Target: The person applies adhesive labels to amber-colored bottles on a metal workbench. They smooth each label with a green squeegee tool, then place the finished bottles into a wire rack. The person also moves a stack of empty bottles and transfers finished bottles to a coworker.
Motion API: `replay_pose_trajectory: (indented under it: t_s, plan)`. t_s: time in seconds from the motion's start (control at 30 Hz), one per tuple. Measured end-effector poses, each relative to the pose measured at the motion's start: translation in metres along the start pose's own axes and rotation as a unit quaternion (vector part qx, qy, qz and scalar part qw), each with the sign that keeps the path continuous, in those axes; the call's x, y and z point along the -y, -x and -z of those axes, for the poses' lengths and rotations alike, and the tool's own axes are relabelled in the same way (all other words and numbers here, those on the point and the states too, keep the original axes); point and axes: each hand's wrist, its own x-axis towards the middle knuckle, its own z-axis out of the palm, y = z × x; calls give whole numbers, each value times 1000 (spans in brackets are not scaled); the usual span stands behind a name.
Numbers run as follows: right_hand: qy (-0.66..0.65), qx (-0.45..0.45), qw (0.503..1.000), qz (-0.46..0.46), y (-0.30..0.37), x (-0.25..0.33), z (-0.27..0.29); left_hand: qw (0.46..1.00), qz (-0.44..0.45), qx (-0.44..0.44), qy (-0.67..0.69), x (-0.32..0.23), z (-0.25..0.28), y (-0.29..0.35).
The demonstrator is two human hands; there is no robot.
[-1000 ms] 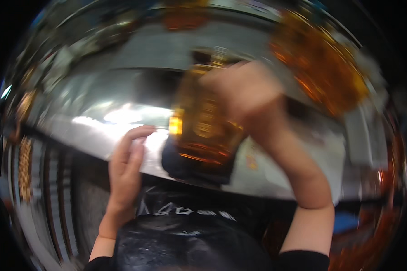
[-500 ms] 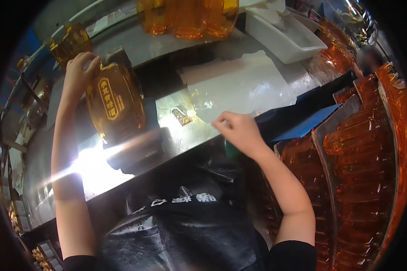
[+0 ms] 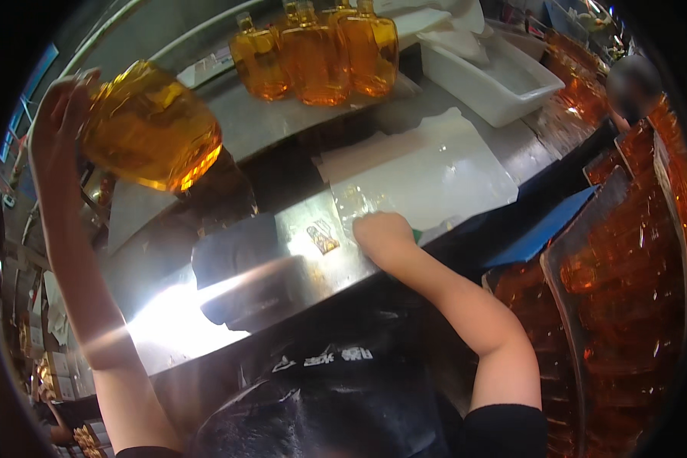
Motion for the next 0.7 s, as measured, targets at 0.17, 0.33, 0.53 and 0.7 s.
replay_pose_trajectory:
  t_s: [0.17, 0.33, 0.53, 0.7]
  plan:
    - [-7, -11, 1000, 1, 5, 14, 10, 997, -13, 53, -46, 78, -38, -73]
    - [2, -39, 999, -19, -2, 2, -2, 990, 64, 121, -36, 114, -92, -124]
    - [6, -227, 922, -313, 7, -83, 32, 980, 61, 187, -12, 176, -118, -128]
    - [-16, -290, 945, -149, 12, -55, 40, 981, 46, 186, -18, 217, -119, -105]
